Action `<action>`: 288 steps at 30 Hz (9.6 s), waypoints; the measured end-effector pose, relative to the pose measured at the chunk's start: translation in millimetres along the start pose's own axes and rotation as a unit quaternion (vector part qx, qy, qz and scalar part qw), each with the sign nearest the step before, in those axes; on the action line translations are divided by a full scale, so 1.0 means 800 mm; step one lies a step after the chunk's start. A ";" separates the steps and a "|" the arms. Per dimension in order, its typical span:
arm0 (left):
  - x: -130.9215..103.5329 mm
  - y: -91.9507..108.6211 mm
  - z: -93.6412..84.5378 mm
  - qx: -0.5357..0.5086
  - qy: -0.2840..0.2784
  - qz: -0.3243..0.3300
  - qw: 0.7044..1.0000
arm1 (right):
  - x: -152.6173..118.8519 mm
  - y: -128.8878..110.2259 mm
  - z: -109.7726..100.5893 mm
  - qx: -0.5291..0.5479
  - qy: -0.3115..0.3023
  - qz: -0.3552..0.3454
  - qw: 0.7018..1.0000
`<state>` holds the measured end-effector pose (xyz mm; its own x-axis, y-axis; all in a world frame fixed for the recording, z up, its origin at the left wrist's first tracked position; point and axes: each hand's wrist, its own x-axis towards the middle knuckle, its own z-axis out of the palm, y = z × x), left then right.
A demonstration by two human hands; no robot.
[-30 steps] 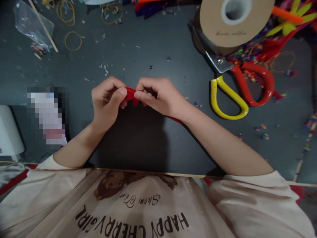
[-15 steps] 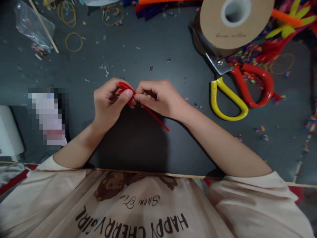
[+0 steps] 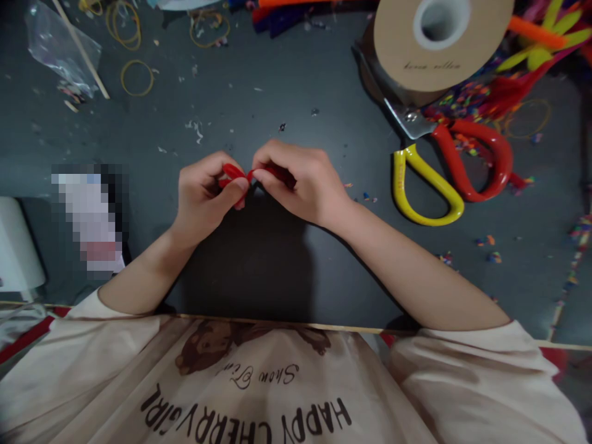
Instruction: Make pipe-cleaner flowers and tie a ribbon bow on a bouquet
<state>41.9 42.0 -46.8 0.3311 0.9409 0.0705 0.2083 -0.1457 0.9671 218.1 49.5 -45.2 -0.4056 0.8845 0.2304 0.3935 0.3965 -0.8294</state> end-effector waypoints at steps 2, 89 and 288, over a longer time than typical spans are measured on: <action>0.000 0.000 0.001 -0.036 0.022 -0.010 0.999 | -0.001 0.000 0.000 0.005 -0.005 0.011 1.000; -0.003 0.005 -0.005 -0.080 -0.037 -0.048 0.995 | 0.004 0.010 -0.004 0.459 -0.110 0.141 0.870; 0.003 -0.001 -0.001 -0.170 -0.012 -0.067 0.983 | -0.002 0.007 0.003 0.252 -0.028 0.070 0.965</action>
<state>41.6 44.6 -47.2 0.3437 0.9368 -0.0649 -0.0663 0.0931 0.9934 218.5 49.7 -51.1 -0.4272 0.9003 0.0829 0.0012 0.0923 -0.9957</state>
